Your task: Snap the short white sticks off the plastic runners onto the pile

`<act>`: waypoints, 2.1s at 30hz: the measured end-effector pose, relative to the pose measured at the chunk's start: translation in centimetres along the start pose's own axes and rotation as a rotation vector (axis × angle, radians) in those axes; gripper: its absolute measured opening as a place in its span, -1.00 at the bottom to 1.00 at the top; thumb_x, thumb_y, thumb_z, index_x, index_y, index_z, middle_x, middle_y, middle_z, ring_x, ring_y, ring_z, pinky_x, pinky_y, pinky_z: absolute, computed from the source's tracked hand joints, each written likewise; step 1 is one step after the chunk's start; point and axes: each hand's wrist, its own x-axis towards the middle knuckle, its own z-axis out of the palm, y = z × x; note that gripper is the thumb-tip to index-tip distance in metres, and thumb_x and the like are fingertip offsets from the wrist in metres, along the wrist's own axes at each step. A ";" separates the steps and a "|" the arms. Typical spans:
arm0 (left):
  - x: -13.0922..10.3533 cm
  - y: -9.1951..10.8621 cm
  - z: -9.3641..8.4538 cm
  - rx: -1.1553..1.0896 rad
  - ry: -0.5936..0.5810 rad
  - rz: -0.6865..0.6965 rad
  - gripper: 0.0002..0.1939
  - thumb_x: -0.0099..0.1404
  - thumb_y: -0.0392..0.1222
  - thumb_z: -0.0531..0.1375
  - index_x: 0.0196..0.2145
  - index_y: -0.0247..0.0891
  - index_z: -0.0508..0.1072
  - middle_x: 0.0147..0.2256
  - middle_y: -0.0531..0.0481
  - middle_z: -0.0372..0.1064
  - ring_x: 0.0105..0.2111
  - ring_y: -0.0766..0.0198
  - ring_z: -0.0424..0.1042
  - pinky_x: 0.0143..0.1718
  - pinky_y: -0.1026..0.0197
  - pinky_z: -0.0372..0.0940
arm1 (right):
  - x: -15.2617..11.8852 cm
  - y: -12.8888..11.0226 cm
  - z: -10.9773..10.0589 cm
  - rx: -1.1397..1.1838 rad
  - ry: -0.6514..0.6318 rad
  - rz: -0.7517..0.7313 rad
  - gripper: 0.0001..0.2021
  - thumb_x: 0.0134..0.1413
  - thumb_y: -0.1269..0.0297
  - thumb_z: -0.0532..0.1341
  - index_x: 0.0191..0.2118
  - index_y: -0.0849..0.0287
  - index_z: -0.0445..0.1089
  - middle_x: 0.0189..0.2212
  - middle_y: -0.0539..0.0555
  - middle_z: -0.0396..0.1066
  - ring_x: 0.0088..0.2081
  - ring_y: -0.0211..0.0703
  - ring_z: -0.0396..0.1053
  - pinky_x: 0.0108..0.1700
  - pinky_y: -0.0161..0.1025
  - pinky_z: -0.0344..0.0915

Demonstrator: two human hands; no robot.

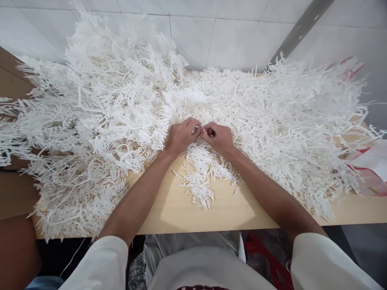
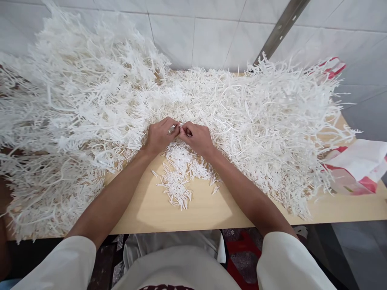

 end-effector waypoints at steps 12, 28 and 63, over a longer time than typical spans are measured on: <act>0.8 -0.6 -0.2 -0.025 0.085 -0.458 -0.78 0.41 -0.12 -0.01 -0.36 -0.20 0.32 -0.47 0.00 0.35 -0.51 0.34 0.29 -0.47 0.22 0.16 | -0.8 -1.0 -0.6 -0.003 -0.069 -0.179 -0.82 0.04 0.32 0.10 -0.54 0.12 0.31 -0.68 -0.11 0.30 -0.61 -0.38 0.18 -0.49 -0.35 0.15; 0.5 -0.2 -0.4 0.020 -0.011 -0.024 -0.68 0.46 -0.07 -0.04 -0.19 -0.19 0.48 -0.29 -0.03 0.50 -0.39 0.36 0.43 -0.44 0.28 0.20 | -0.1 -1.5 -0.8 0.186 -0.011 0.198 -0.71 0.20 -0.06 0.12 -0.25 0.07 0.26 -0.53 -0.10 0.33 -0.53 -0.36 0.27 -0.45 -0.34 0.22; -0.2 -0.5 0.6 0.125 0.022 0.070 -0.72 0.44 -0.11 -0.02 -0.35 -0.25 0.38 -0.41 0.02 0.42 -0.53 0.38 0.32 -0.54 0.23 0.02 | 0.6 -0.4 -0.4 0.192 -0.147 0.179 -0.90 -0.04 0.29 0.13 -0.50 0.15 0.24 -0.63 -0.12 0.18 -0.56 -0.38 0.07 -0.44 -0.33 0.06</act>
